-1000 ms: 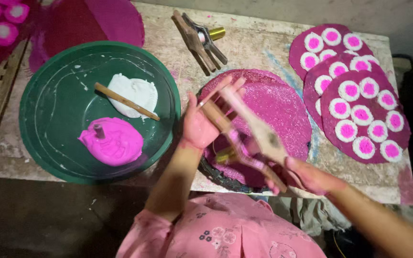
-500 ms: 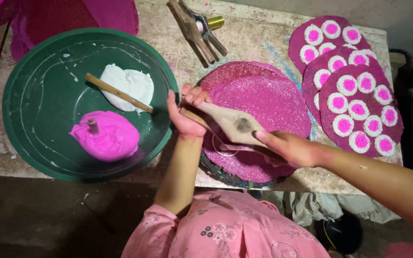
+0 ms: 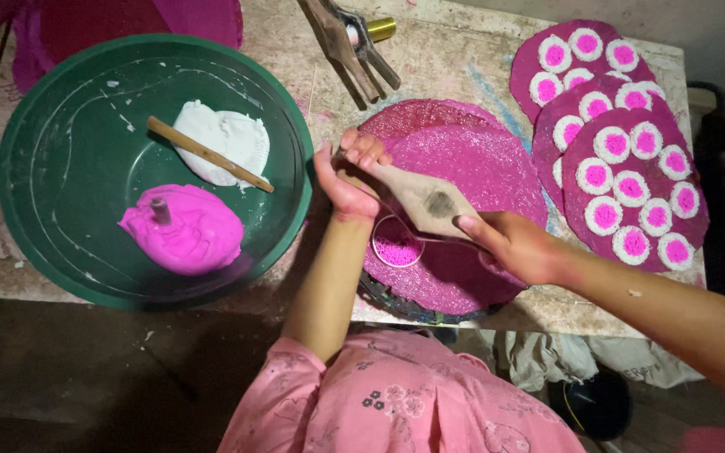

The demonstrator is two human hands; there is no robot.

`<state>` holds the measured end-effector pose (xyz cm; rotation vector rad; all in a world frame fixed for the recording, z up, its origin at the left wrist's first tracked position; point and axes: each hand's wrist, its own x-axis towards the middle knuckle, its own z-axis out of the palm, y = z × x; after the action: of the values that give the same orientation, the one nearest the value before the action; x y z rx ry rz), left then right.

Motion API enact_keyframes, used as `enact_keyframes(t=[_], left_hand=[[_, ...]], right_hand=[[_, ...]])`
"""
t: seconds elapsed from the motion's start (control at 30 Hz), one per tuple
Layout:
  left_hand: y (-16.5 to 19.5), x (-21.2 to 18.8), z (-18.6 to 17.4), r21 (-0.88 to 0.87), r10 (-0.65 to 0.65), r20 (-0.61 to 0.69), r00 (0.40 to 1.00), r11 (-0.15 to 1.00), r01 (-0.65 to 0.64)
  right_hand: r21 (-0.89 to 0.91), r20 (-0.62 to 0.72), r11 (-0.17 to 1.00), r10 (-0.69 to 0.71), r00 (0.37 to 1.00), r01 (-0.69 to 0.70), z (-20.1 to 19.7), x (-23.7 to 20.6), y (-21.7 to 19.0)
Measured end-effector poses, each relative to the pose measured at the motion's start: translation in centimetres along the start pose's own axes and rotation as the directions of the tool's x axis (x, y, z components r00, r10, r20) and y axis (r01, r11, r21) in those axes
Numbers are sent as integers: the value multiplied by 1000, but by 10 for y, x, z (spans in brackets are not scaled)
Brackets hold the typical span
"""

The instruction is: The person repeatedly scoops pink and white dough, places it into a wooden press, and presses out circular decorative cakes onto a tray. The person arranges the finished cakes on trays and continues the cycle.

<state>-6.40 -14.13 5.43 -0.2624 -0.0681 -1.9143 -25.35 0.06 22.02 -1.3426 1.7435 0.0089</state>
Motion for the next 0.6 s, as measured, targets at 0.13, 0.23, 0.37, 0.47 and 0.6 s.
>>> enact_keyframes(t=[0.13,0.23,0.37,0.47,0.6], left_hand=[[18,5,8,1,-21,1,1000,1000,21],[31,0,12,14,-29,2,1000,999,29],[35,-15,8,37,-7,-72,997,999,9],[19,-26,-1,35,27,-134,991,999,-22],[-13,-20,-7,-4,18,-61,998,1000,-18]], right_hand=[[77,-28,995,-58,998,60,14,11,-3],[118,-9,986,-116,993,117,25,18,-3],[160,76,985,-77,994,64,32,16,2],[161,131,987,-11,991,-11,25,9,8],[-12,53,998,66,996,-65,-3,5,25]])
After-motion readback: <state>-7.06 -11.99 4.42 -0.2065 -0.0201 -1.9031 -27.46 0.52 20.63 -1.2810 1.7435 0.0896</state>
